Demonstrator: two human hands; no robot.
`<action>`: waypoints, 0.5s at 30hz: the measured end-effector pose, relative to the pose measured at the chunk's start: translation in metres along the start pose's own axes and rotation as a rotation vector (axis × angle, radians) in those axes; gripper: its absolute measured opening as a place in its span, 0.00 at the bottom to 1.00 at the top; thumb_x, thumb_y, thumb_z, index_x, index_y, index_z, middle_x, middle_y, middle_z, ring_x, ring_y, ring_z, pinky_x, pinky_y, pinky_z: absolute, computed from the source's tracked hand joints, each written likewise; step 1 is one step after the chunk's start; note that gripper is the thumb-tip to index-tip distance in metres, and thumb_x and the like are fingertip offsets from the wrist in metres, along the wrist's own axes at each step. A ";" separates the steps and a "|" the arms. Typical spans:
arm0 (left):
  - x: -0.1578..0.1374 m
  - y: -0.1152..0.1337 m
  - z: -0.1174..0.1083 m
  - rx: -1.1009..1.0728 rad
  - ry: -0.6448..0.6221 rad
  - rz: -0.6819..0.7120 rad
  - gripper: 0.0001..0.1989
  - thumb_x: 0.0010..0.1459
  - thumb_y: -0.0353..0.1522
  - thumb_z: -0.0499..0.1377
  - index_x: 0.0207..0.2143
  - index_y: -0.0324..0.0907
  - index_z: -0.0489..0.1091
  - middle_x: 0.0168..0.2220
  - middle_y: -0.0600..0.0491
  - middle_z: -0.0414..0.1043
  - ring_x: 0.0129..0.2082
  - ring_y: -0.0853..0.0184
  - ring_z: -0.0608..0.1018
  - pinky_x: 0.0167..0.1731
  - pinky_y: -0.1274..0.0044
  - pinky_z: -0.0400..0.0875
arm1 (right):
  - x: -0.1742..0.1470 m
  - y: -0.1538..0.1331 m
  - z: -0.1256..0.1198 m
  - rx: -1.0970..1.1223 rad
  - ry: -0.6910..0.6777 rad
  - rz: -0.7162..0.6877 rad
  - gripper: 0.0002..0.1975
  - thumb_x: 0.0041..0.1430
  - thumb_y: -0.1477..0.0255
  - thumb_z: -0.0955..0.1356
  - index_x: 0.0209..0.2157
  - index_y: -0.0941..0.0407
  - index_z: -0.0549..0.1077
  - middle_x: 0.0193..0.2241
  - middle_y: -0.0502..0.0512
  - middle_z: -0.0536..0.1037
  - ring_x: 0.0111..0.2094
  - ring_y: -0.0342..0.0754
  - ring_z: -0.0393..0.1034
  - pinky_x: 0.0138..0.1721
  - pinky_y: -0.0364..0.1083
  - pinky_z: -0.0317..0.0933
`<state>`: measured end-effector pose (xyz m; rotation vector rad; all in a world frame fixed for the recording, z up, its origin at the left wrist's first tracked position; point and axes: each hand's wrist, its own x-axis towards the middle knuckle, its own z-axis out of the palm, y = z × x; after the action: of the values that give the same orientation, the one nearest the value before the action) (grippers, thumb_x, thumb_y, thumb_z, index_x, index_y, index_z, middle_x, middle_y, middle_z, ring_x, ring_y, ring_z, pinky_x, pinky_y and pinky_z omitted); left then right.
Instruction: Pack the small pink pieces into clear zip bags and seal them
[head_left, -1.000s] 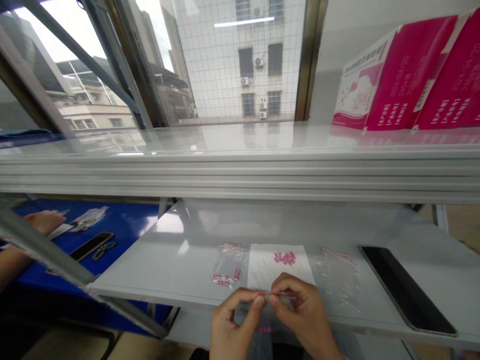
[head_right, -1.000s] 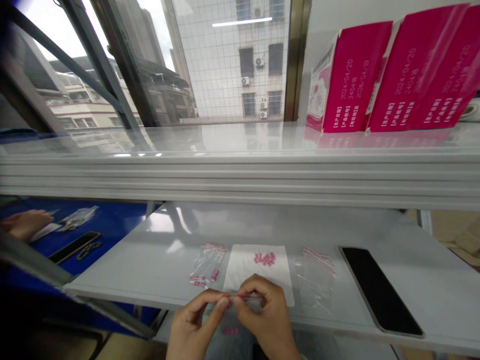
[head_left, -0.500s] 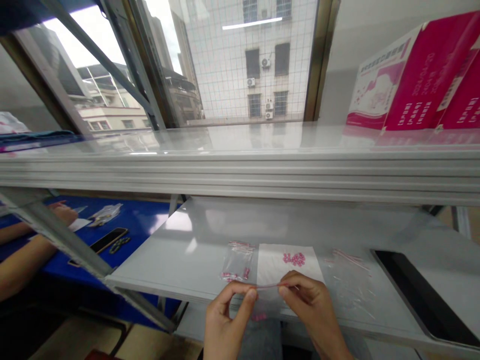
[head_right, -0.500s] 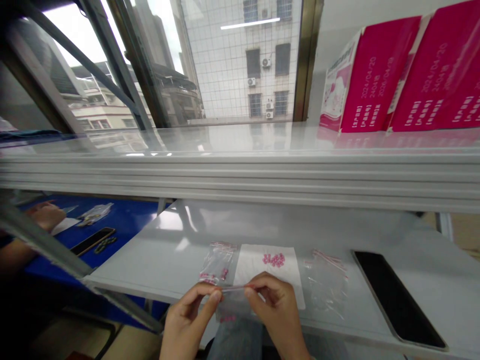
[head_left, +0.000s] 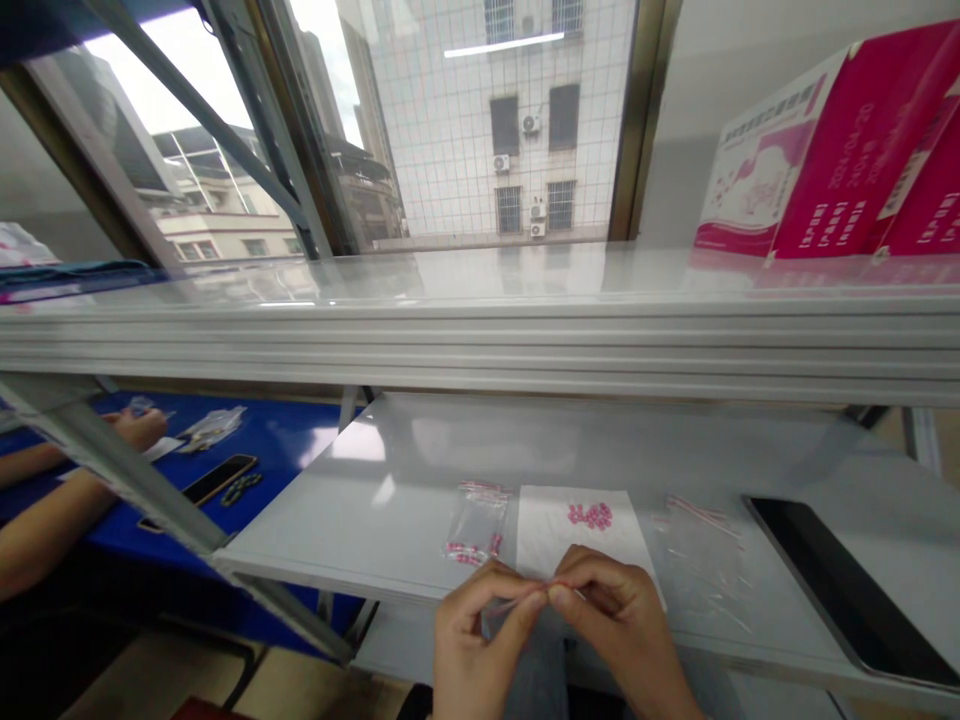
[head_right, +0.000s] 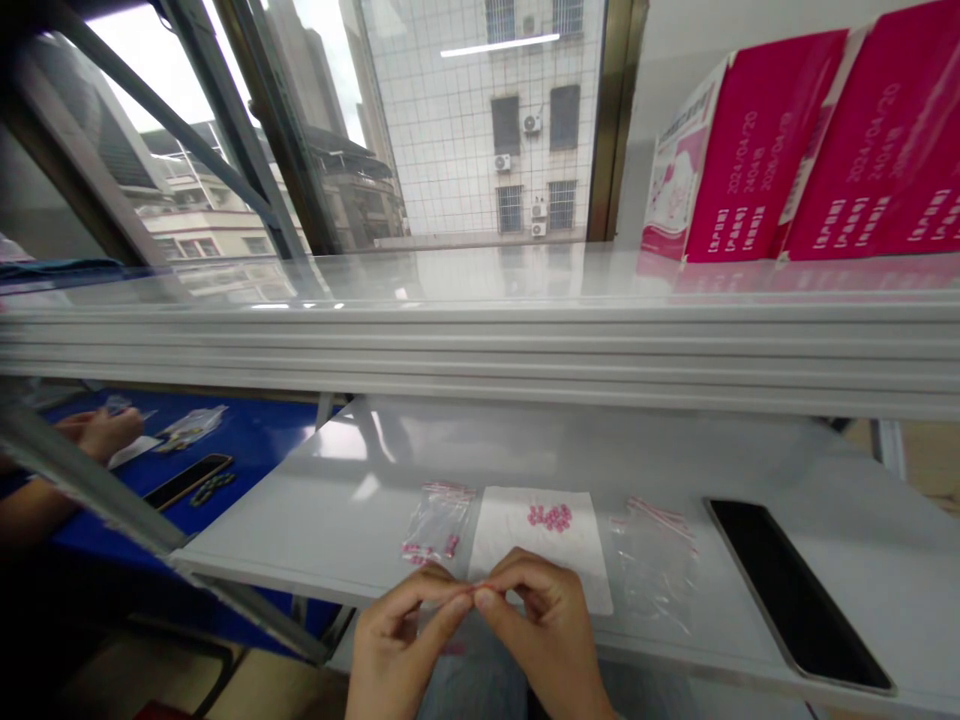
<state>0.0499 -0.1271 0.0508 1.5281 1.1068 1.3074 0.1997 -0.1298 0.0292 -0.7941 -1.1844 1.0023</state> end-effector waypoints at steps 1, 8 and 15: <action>0.000 0.001 -0.001 -0.008 0.008 -0.003 0.10 0.55 0.39 0.66 0.26 0.43 0.80 0.24 0.51 0.78 0.27 0.65 0.78 0.32 0.77 0.76 | -0.001 0.001 0.001 -0.005 -0.001 -0.001 0.08 0.57 0.66 0.74 0.27 0.54 0.79 0.24 0.51 0.77 0.27 0.45 0.71 0.29 0.42 0.64; 0.003 0.005 -0.009 -0.101 0.142 -0.148 0.15 0.51 0.44 0.68 0.27 0.41 0.81 0.26 0.51 0.80 0.29 0.63 0.80 0.29 0.78 0.76 | 0.008 -0.004 0.010 -0.019 0.002 0.016 0.11 0.58 0.65 0.73 0.24 0.56 0.77 0.22 0.51 0.75 0.25 0.44 0.68 0.27 0.41 0.62; 0.017 -0.009 -0.040 -0.088 0.243 -0.094 0.16 0.48 0.45 0.69 0.27 0.40 0.80 0.23 0.51 0.79 0.25 0.64 0.78 0.28 0.78 0.75 | 0.027 -0.001 0.037 -0.074 0.040 -0.013 0.13 0.55 0.63 0.73 0.23 0.57 0.77 0.22 0.52 0.76 0.25 0.45 0.69 0.28 0.42 0.64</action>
<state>0.0108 -0.1066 0.0521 1.2619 1.2389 1.4848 0.1659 -0.1056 0.0483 -0.8603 -1.1960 0.9320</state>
